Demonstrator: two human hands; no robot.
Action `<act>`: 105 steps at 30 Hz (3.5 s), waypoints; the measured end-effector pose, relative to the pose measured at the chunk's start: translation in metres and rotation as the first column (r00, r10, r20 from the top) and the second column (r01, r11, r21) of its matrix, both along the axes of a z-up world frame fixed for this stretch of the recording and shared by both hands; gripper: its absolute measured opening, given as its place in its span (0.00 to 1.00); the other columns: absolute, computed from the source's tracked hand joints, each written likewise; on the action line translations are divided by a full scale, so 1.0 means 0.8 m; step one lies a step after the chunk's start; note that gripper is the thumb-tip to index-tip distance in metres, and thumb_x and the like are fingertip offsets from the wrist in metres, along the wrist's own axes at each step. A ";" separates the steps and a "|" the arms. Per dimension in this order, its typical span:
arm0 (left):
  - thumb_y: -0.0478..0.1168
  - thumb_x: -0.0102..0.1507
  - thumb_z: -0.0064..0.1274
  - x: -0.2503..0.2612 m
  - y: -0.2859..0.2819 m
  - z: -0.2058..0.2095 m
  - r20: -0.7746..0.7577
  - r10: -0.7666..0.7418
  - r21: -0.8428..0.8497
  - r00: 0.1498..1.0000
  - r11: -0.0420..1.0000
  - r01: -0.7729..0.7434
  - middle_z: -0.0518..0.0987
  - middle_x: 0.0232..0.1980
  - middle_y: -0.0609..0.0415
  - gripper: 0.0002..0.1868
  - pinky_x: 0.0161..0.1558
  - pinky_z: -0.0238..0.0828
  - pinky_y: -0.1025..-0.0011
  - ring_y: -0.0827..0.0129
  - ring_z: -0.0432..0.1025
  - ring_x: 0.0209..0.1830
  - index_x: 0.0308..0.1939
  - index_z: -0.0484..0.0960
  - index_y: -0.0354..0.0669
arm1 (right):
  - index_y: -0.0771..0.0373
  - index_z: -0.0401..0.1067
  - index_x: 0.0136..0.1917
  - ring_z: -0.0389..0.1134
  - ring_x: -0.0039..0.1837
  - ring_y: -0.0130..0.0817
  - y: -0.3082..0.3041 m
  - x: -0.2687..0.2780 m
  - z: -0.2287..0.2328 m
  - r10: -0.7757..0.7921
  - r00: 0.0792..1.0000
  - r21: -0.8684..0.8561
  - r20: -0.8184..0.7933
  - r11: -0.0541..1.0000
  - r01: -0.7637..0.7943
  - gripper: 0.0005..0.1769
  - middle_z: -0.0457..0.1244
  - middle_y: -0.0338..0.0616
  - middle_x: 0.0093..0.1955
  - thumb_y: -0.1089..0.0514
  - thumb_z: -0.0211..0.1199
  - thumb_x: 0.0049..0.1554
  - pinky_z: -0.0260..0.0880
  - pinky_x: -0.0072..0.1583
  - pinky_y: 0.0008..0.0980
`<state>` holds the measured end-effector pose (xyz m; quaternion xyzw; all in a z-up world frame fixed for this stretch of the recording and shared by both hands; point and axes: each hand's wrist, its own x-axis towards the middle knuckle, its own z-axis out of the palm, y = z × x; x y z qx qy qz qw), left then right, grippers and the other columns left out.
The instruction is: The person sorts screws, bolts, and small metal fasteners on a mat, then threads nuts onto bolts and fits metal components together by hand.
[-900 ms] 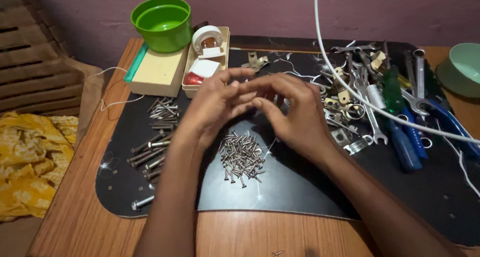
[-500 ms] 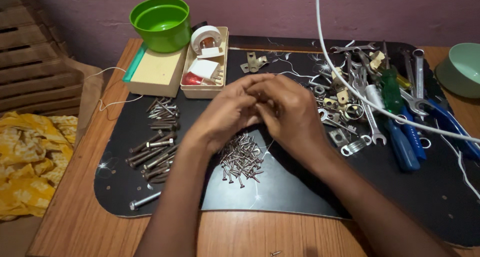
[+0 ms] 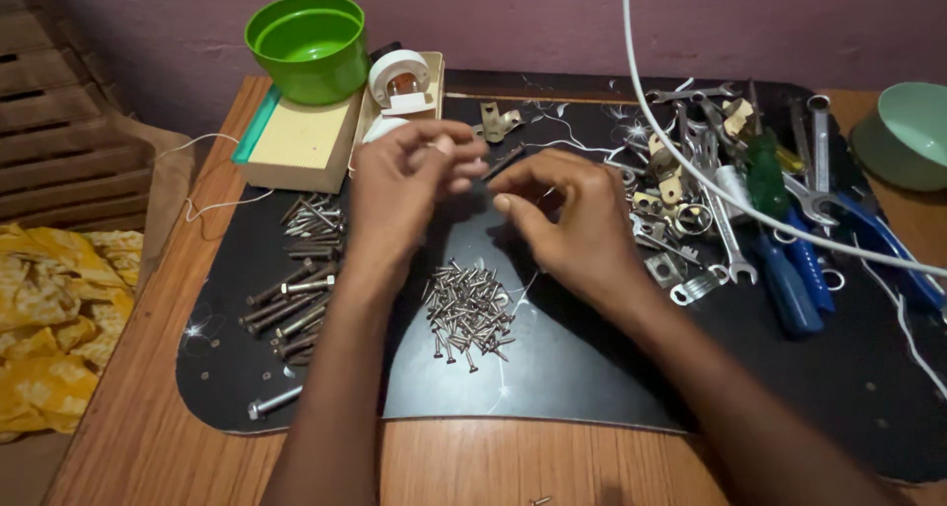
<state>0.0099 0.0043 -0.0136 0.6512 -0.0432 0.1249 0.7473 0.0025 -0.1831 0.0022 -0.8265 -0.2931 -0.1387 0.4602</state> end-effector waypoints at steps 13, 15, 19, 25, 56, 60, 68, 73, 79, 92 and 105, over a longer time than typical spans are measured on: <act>0.31 0.70 0.46 -0.003 0.020 0.003 0.184 0.332 0.174 0.925 0.915 -0.363 0.84 0.34 0.53 0.08 0.28 0.69 0.80 0.78 0.76 0.26 0.46 0.82 0.35 | 0.63 0.80 0.41 0.69 0.45 0.30 0.016 -0.017 -0.004 0.385 0.881 -0.099 -0.275 0.900 -0.424 0.04 0.69 0.39 0.40 0.64 0.71 0.49 0.69 0.49 0.32; 0.30 0.71 0.46 -0.002 0.019 0.000 0.166 0.327 0.143 0.930 0.925 -0.351 0.84 0.35 0.54 0.08 0.27 0.70 0.80 0.79 0.75 0.25 0.46 0.82 0.35 | 0.62 0.80 0.41 0.67 0.47 0.31 0.014 -0.017 -0.003 0.425 0.892 -0.135 -0.153 0.885 -0.445 0.05 0.67 0.40 0.41 0.64 0.72 0.48 0.67 0.50 0.34; 0.30 0.71 0.46 0.001 0.021 -0.002 0.209 0.302 0.153 0.930 0.929 -0.336 0.84 0.35 0.53 0.08 0.30 0.75 0.80 0.79 0.76 0.26 0.46 0.82 0.34 | 0.62 0.81 0.41 0.67 0.48 0.33 0.013 -0.012 -0.005 0.362 0.916 -0.173 -0.173 0.904 -0.390 0.04 0.67 0.41 0.41 0.63 0.72 0.50 0.68 0.51 0.35; 0.25 0.68 0.40 0.001 0.018 -0.003 0.145 0.300 0.221 0.943 0.919 -0.326 0.85 0.40 0.54 0.14 0.30 0.72 0.80 0.79 0.76 0.27 0.49 0.82 0.36 | 0.57 0.79 0.49 0.71 0.50 0.31 0.007 -0.003 -0.009 0.040 0.967 -0.132 -0.252 0.988 -0.075 0.07 0.70 0.36 0.49 0.59 0.63 0.58 0.74 0.53 0.35; 0.31 0.51 0.60 -0.019 -0.007 0.008 0.479 0.429 0.631 0.766 0.438 -0.640 0.65 0.72 0.47 0.16 0.69 0.42 0.39 0.47 0.53 0.76 0.43 0.86 0.45 | 0.57 0.80 0.56 0.74 0.46 0.30 -0.115 0.041 0.010 -0.499 0.864 0.034 -0.068 0.864 0.502 0.10 0.72 0.44 0.49 0.64 0.64 0.62 0.76 0.48 0.32; 0.33 0.51 0.63 -0.020 -0.010 0.002 0.496 0.399 0.630 0.771 0.445 -0.636 0.66 0.72 0.46 0.12 0.69 0.41 0.37 0.46 0.52 0.76 0.38 0.87 0.45 | 0.60 0.81 0.54 0.74 0.45 0.33 -0.094 0.039 0.007 -0.466 0.879 -0.171 0.098 0.863 0.476 0.08 0.73 0.47 0.48 0.63 0.67 0.61 0.75 0.47 0.34; 0.33 0.50 0.66 -0.018 -0.013 -0.002 0.466 0.383 0.665 0.797 0.443 -0.602 0.67 0.71 0.46 0.11 0.69 0.39 0.36 0.46 0.52 0.75 0.36 0.87 0.45 | 0.64 0.82 0.50 0.75 0.45 0.45 -0.015 0.041 0.012 -0.316 0.942 -0.494 0.110 0.806 0.328 0.11 0.72 0.53 0.45 0.57 0.71 0.54 0.74 0.49 0.42; 0.33 0.49 0.65 -0.021 -0.013 -0.001 0.415 0.389 0.684 0.823 0.463 -0.564 0.68 0.69 0.47 0.10 0.69 0.40 0.36 0.47 0.53 0.74 0.35 0.87 0.45 | 0.63 0.81 0.49 0.75 0.47 0.48 -0.003 0.045 0.007 -0.363 0.931 -0.536 0.036 0.779 0.325 0.11 0.72 0.54 0.46 0.56 0.71 0.54 0.74 0.51 0.44; 0.33 0.51 0.65 -0.018 -0.013 -0.002 0.444 0.399 0.673 0.802 0.442 -0.593 0.71 0.68 0.48 0.08 0.68 0.41 0.35 0.46 0.54 0.74 0.33 0.87 0.46 | 0.65 0.79 0.44 0.73 0.47 0.48 -0.012 0.055 -0.014 -0.293 0.940 -0.510 0.176 0.790 0.342 0.07 0.71 0.53 0.45 0.58 0.70 0.56 0.73 0.50 0.46; 0.34 0.52 0.65 -0.014 -0.009 -0.010 0.458 0.409 0.665 0.789 0.432 -0.609 0.75 0.64 0.50 0.06 0.69 0.43 0.41 0.49 0.57 0.73 0.32 0.88 0.47 | 0.68 0.78 0.52 0.73 0.48 0.31 -0.055 0.085 -0.009 0.504 0.599 0.770 -0.622 0.533 0.350 0.09 0.69 0.49 0.49 0.60 0.68 0.60 0.75 0.50 0.24; 0.33 0.51 0.65 -0.012 -0.013 -0.011 0.471 0.366 0.695 0.803 0.407 -0.593 0.77 0.62 0.51 0.06 0.68 0.41 0.40 0.49 0.57 0.72 0.30 0.87 0.48 | 0.58 0.82 0.47 0.74 0.39 0.46 0.002 0.045 -0.015 -0.168 0.959 -0.425 0.228 0.869 0.253 0.08 0.72 0.51 0.38 0.57 0.73 0.53 0.74 0.42 0.42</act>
